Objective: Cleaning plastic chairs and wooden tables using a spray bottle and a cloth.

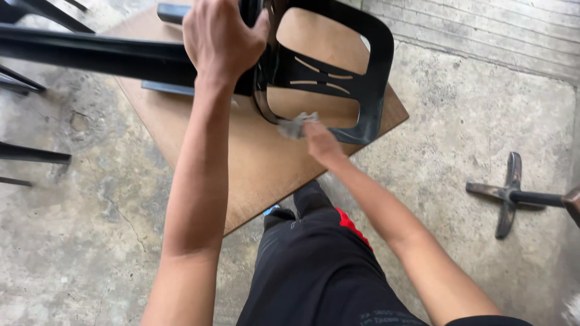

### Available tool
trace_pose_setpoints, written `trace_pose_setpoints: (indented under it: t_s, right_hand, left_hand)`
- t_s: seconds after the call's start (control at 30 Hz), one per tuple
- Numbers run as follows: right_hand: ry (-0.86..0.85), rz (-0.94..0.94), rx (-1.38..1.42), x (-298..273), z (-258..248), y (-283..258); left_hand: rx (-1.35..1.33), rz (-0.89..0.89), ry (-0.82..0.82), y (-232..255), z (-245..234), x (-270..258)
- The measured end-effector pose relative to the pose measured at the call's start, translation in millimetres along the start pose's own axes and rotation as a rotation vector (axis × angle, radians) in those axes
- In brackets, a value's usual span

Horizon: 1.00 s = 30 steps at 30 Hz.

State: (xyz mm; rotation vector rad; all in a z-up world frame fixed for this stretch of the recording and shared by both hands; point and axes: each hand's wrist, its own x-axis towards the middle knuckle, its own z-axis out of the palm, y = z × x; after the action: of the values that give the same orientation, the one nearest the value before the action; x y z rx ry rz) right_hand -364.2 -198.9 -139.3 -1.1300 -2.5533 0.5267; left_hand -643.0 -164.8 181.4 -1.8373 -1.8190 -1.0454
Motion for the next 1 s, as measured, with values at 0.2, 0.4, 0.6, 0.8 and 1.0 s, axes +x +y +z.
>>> trace_pose_setpoints:
  t_s: [0.2, 0.4, 0.6, 0.8, 1.0]
  right_hand:
    - [-0.176, 0.182, -0.047, -84.7, -73.0, 92.4]
    - [-0.226, 0.081, 0.066, -81.2, -94.0, 114.8]
    - [-0.084, 0.314, -0.035, -46.0, -45.1, 211.0]
    - [-0.104, 0.277, -0.179, 36.0, -66.6, 164.9]
    - [-0.415, -0.002, -0.172, 156.1, -50.1, 69.8]
  left_hand:
    - [-0.124, -0.222, -0.234, 0.3, -5.6, 7.8]
    - [0.112, -0.173, -0.281, 26.6, 26.0, -2.2]
    - [0.813, -0.257, 0.010, 41.2, 73.3, -19.6]
    - [0.656, -0.353, -0.015, 89.3, 42.8, -14.0]
    - [0.672, -0.345, -0.093, 91.6, 46.4, -5.1]
